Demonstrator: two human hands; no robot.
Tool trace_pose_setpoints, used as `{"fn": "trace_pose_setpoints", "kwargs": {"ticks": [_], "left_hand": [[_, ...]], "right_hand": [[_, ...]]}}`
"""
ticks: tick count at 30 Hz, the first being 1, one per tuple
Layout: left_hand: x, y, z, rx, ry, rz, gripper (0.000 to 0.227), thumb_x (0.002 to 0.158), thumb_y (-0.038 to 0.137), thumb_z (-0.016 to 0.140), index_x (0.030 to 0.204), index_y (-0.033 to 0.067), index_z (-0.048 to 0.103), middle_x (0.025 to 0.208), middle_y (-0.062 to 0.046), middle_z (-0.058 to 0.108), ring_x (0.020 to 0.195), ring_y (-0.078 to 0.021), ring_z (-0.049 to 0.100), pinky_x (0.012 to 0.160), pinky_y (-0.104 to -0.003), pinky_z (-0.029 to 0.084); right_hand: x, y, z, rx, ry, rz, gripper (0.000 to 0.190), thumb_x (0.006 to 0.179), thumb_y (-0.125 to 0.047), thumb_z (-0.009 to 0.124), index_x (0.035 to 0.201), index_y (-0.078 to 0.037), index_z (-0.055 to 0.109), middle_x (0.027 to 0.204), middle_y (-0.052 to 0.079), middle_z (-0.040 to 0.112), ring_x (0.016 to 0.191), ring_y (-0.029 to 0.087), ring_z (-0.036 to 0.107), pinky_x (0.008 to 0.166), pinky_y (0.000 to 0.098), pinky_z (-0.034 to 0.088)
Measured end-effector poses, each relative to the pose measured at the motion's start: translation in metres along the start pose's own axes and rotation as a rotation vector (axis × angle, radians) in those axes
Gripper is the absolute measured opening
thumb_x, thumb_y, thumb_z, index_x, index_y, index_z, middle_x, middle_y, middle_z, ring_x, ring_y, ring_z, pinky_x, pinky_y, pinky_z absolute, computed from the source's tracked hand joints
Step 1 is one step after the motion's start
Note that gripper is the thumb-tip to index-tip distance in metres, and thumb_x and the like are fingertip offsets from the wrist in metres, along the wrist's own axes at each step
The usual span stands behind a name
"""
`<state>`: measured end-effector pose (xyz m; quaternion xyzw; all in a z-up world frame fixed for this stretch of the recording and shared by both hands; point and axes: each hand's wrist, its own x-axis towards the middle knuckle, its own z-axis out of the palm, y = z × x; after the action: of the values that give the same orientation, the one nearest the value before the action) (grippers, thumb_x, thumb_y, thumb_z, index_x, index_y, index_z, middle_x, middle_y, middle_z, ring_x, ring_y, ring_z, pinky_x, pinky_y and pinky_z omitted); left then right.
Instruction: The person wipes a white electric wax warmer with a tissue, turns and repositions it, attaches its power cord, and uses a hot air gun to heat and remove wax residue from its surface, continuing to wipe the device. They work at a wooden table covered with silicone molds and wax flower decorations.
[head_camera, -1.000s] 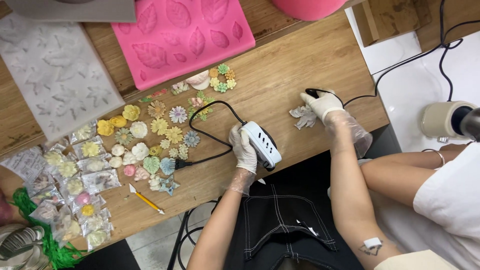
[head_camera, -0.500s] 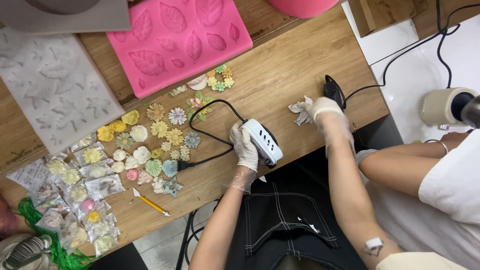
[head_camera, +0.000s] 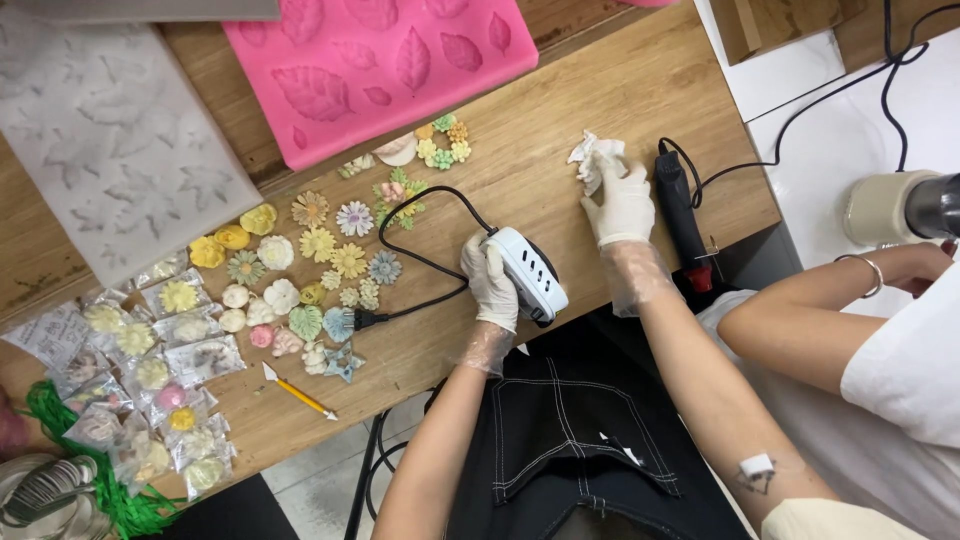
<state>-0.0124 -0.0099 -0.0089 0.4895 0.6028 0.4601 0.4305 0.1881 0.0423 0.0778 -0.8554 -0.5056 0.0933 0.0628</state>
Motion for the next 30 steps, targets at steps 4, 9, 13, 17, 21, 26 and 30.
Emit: {"fn": "trace_pose_setpoints", "kwargs": {"ticks": [4, 9, 13, 17, 21, 26, 30], "left_hand": [[0.007, 0.001, 0.004, -0.016, -0.01, 0.018, 0.052, 0.106, 0.048, 0.037, 0.13, 0.0037, 0.052, 0.13, -0.02, 0.054, 0.128, -0.0366, 0.045, 0.113, -0.049, 0.033], [0.004, 0.0, 0.001, -0.002, 0.002, 0.005, 0.052, 0.106, 0.048, 0.037, 0.13, 0.0038, 0.051, 0.131, -0.02, 0.054, 0.128, -0.0364, 0.045, 0.112, -0.049, 0.034], [0.006, 0.002, 0.001, 0.014, 0.003, 0.024, 0.052, 0.106, 0.048, 0.037, 0.13, 0.0045, 0.051, 0.131, -0.019, 0.055, 0.128, -0.0363, 0.046, 0.113, -0.05, 0.033], [0.005, -0.003, 0.003, 0.032, 0.009, 0.051, 0.05, 0.107, 0.047, 0.036, 0.129, 0.0055, 0.051, 0.13, -0.019, 0.055, 0.128, -0.0366, 0.046, 0.114, -0.05, 0.032], [0.005, -0.002, 0.006, 0.04, 0.022, 0.069, 0.049, 0.106, 0.047, 0.036, 0.129, 0.0054, 0.051, 0.13, -0.019, 0.054, 0.128, -0.0371, 0.047, 0.114, -0.05, 0.033], [0.004, -0.004, 0.008, 0.025, 0.094, 0.079, 0.051, 0.106, 0.048, 0.037, 0.131, 0.0048, 0.049, 0.13, -0.02, 0.053, 0.125, -0.0373, 0.048, 0.111, -0.049, 0.036], [0.007, -0.007, 0.021, 0.052, 0.12, 0.084, 0.054, 0.104, 0.05, 0.04, 0.131, 0.0048, 0.05, 0.131, -0.02, 0.052, 0.125, -0.0382, 0.048, 0.11, -0.05, 0.036]], "right_hand": [[0.019, -0.006, 0.003, 0.014, -0.05, 0.012, 0.059, 0.08, -0.031, 0.086, 0.132, -0.02, 0.061, 0.134, 0.016, 0.049, 0.115, 0.035, 0.056, 0.093, 0.0445, 0.052], [0.03, 0.017, 0.035, 0.097, -0.078, 0.079, 0.034, 0.089, -0.03, 0.083, 0.115, -0.013, 0.069, 0.128, 0.013, 0.061, 0.111, 0.03, 0.065, 0.095, 0.0412, 0.055], [-0.009, -0.038, -0.053, 0.518, -0.176, 0.236, 0.038, 0.092, -0.025, 0.078, 0.126, -0.02, 0.062, 0.11, 0.006, 0.074, 0.1, 0.015, 0.07, 0.09, 0.032, 0.056], [-0.064, -0.056, -0.095, 0.668, -0.104, -0.264, 0.012, 0.095, -0.021, 0.077, 0.105, -0.017, 0.081, 0.111, 0.002, 0.077, 0.095, 0.014, 0.067, 0.08, 0.0321, 0.057], [-0.084, -0.081, -0.08, 0.563, -0.229, -0.315, 0.018, 0.085, -0.022, 0.08, 0.103, -0.019, 0.081, 0.101, 0.006, 0.066, 0.084, 0.017, 0.069, 0.075, 0.0319, 0.059], [-0.097, -0.091, -0.05, 0.439, -0.105, -0.466, 0.018, 0.087, -0.02, 0.081, 0.104, -0.017, 0.079, 0.094, 0.008, 0.067, 0.083, 0.027, 0.067, 0.072, 0.0362, 0.055], [-0.115, -0.071, -0.046, 0.424, 0.115, -0.549, 0.012, 0.087, -0.019, 0.083, 0.095, -0.014, 0.075, 0.092, 0.006, 0.067, 0.086, 0.027, 0.067, 0.074, 0.0381, 0.056]]}}
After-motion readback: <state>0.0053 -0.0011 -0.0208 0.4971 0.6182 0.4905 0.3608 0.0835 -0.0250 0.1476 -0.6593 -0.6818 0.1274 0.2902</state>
